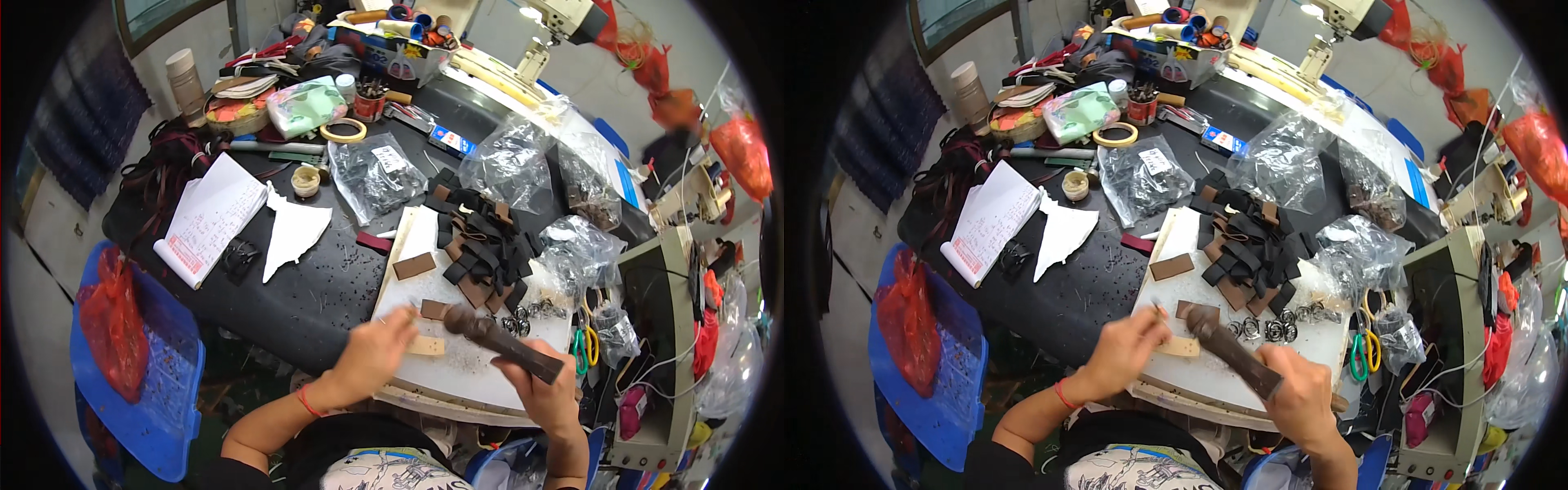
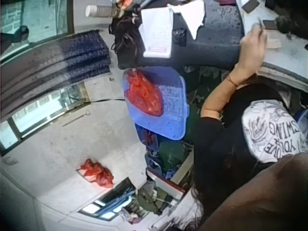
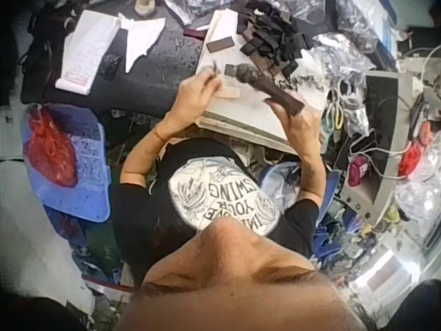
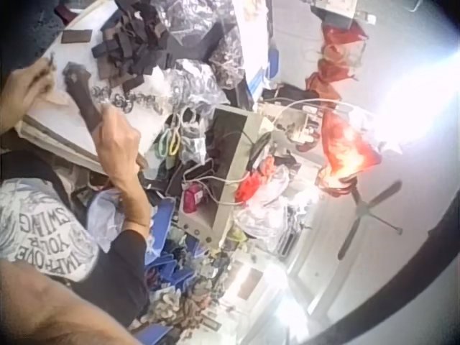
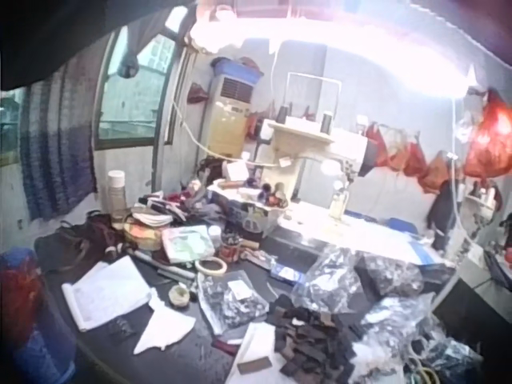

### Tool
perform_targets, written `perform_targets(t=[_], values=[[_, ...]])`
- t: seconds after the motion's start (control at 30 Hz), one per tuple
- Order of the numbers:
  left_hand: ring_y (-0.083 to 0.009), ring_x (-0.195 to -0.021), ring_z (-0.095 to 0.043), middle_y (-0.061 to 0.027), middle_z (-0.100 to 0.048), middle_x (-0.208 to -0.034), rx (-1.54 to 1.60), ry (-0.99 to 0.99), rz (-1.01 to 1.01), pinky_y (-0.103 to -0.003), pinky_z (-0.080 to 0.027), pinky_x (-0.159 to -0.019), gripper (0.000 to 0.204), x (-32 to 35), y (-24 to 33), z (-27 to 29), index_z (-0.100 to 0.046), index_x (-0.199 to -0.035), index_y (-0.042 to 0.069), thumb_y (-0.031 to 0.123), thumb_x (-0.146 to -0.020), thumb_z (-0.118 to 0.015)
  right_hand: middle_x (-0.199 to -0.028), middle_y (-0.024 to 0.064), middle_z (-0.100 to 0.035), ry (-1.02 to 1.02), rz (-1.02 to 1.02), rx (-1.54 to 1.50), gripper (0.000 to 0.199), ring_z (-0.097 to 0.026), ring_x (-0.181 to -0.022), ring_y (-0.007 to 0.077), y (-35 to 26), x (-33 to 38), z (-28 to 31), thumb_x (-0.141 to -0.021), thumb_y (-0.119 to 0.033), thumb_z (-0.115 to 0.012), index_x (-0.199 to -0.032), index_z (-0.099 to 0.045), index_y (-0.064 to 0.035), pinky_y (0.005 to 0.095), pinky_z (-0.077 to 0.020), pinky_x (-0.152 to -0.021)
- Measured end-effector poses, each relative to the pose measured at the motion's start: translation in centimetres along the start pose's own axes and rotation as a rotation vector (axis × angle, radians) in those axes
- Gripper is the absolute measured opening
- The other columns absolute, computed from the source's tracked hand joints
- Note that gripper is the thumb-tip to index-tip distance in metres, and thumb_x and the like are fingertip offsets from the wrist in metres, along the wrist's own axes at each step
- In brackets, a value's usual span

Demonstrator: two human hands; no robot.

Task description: The person unpacks small black and brown rectangular pieces and metal rings from plastic bags. They place a brown piece on a wooden block, position a metal ring on top, and use a hammer and a small metal punch to drive the ring into the piece. This process is repeated for several units.

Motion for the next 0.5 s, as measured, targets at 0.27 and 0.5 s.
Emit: perform_targets(t=[0.27,0.5], values=[[-0.0163,-0.089,-0.065,-0.0115,-0.066,-0.093,0.448,-0.034,0.163,-0.029,-0.055,-0.079,0.017,-0.3,-0.6,-2.2,-0.05,-0.11,-0.001,0.003,-0.094,-0.052,-0.058,0.0086,-0.056,0.122,-0.236,-0.153,0.011,-0.055,-0.052,0.023,1.6,2.3,-0.2,-0.076,-0.008,-0.07,-0.083,-0.064,-0.0017,0.0328,-0.0407,-0.052],[-0.0159,-0.09,-0.066,-0.0111,-0.067,-0.093,0.396,-0.08,0.232,-0.029,-0.055,-0.08,0.018,-0.7,-0.6,-2.8,-0.052,-0.11,0.0,0.003,-0.093,-0.052,-0.054,0.0064,-0.055,0.121,-0.311,-0.227,0.012,-0.053,-0.047,0.0165,3.0,3.6,-0.5,-0.077,-0.008,-0.07,-0.084,-0.065,-0.0009,0.0297,-0.0404,-0.048]])
Point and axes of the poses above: each hand's wrist, its own x-axis away from the middle knuckle, its own z-axis out of the back of the hand, y = z × x, the point moved 4 cm from there along -x, towards the middle knuckle
